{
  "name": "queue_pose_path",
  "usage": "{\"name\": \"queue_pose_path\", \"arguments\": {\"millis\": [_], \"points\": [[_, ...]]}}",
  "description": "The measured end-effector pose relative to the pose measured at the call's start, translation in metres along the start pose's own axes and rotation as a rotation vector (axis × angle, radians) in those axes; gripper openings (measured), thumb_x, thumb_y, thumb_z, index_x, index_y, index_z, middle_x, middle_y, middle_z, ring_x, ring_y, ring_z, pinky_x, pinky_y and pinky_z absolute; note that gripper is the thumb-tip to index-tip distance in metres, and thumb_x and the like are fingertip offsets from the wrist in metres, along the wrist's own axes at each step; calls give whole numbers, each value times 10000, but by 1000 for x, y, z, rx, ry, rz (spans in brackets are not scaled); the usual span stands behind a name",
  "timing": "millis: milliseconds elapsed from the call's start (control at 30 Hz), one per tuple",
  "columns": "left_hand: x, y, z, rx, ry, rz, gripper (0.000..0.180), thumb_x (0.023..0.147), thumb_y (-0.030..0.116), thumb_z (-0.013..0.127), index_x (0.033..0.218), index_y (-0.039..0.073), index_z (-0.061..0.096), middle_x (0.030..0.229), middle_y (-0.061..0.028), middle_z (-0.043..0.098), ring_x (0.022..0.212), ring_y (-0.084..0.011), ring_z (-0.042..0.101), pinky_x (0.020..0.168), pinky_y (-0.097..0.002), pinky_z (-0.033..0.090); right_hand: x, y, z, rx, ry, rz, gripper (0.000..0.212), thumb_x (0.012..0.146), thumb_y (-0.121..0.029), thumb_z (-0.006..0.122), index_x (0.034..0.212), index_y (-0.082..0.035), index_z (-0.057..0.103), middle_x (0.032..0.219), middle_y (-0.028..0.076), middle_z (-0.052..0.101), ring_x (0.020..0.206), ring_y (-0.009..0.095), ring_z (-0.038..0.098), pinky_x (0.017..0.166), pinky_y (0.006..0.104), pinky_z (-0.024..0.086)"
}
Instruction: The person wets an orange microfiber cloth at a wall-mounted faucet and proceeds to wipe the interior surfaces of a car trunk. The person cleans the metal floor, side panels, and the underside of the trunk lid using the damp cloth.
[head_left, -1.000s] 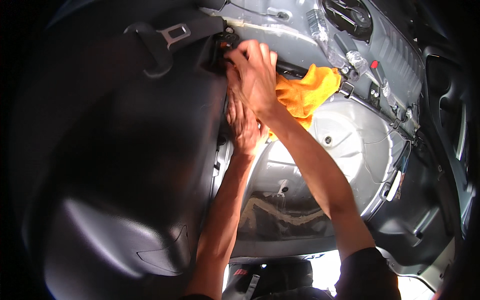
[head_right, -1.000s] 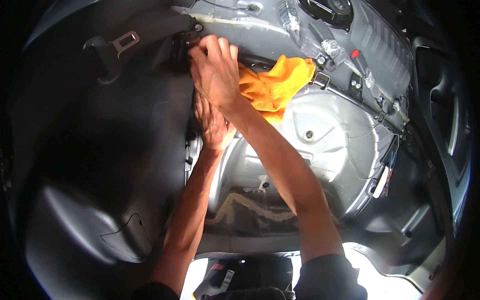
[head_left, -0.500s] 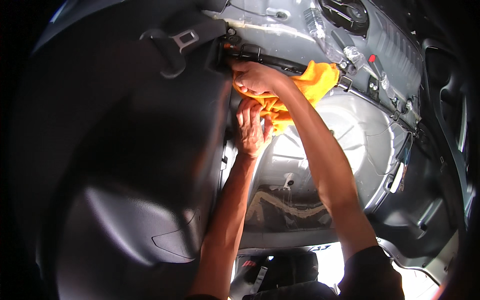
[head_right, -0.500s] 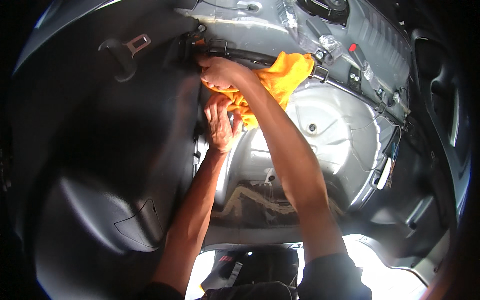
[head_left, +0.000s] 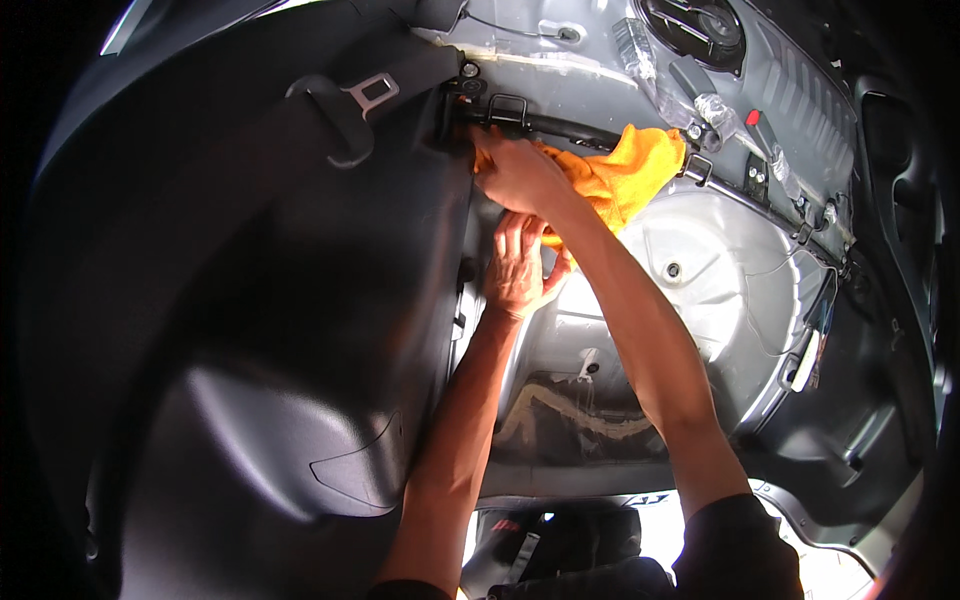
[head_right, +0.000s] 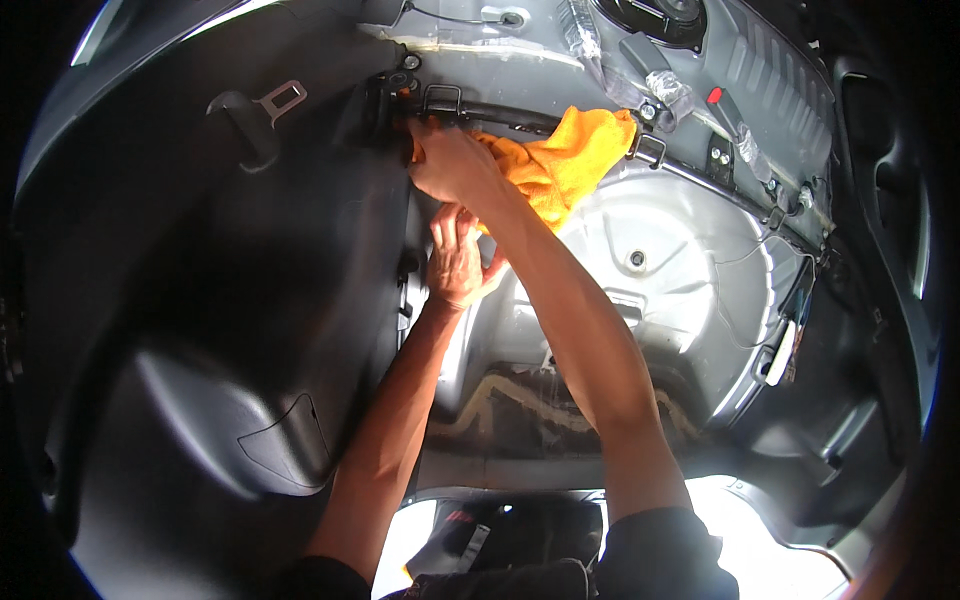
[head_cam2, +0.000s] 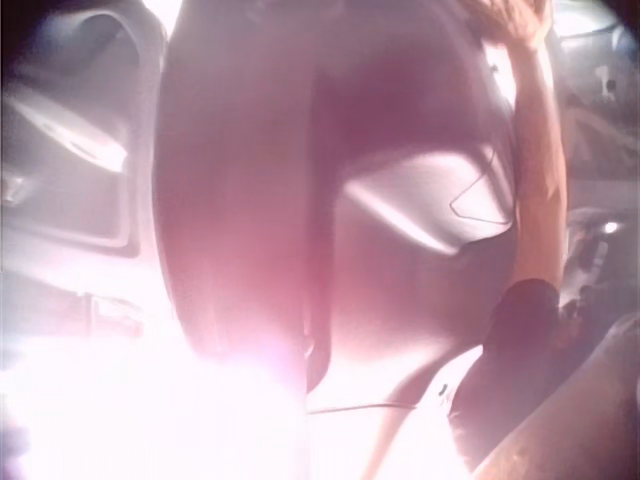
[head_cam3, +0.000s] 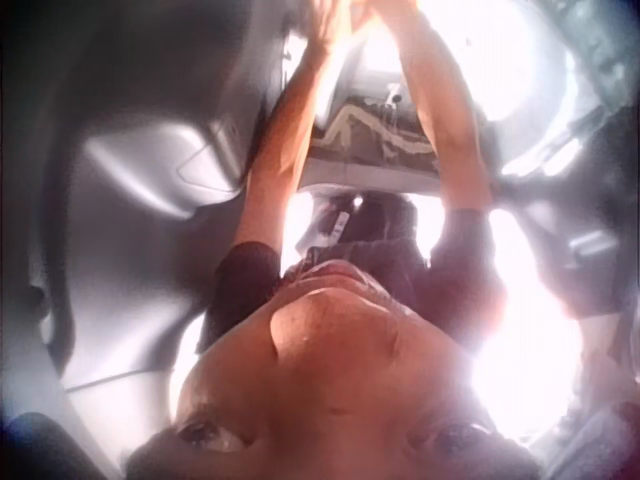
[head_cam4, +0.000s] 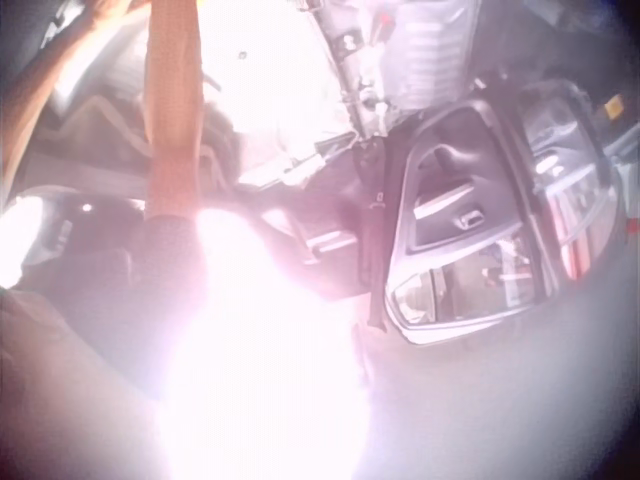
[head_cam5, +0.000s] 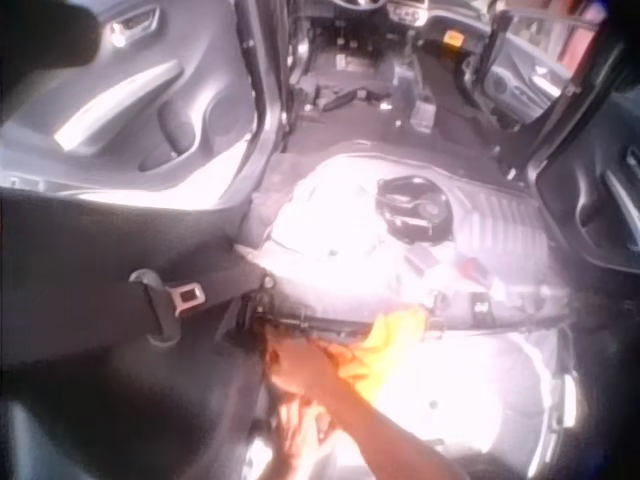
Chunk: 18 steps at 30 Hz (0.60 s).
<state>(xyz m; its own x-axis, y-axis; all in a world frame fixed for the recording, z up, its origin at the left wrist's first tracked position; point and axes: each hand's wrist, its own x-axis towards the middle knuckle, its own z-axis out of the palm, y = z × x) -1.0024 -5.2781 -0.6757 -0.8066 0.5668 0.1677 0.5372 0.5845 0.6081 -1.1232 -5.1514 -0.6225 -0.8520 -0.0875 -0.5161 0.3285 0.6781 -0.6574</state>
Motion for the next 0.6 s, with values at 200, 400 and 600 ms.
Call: {"name": "queue_pose_path", "arguments": {"millis": [200, 400, 600], "points": [[6, 5, 3, -41, 15, -25, 757, 783, 253, 847, 1396, 37, 457, 1420, -219, 454, 1337, -407, 428, 1164, -522, 375, 10, 12, -4, -34, -61, -109, 754, 888, -160, 636, 1613, -125, 434, 991, 263, 729, 856, 358, 726, 782, 454, 576], [-2, 7, 3, -17, 33, -68, 676, 880, 311, 791, 1415, 39, 478, 1387, -226, 474, 1333, -411, 436, 1139, -533, 388, 18, 35, -31, 930, -670, -13, 982, 918, -32, 563, 1737, -185, 43, 931, 80, 626, 569, 82, 450, 525, 224, 419], [1, 4, 4, -48, 76, -41, 708, 882, 321, 796, 1429, 24, 459, 1398, -236, 466, 1325, -425, 432, 1130, -538, 390, 22, 38, -25, 932, -692, 13, 977, 944, -59, 558, 1736, -193, 0, 853, 51, 581, 569, 67, 435, 515, 213, 402]]}}
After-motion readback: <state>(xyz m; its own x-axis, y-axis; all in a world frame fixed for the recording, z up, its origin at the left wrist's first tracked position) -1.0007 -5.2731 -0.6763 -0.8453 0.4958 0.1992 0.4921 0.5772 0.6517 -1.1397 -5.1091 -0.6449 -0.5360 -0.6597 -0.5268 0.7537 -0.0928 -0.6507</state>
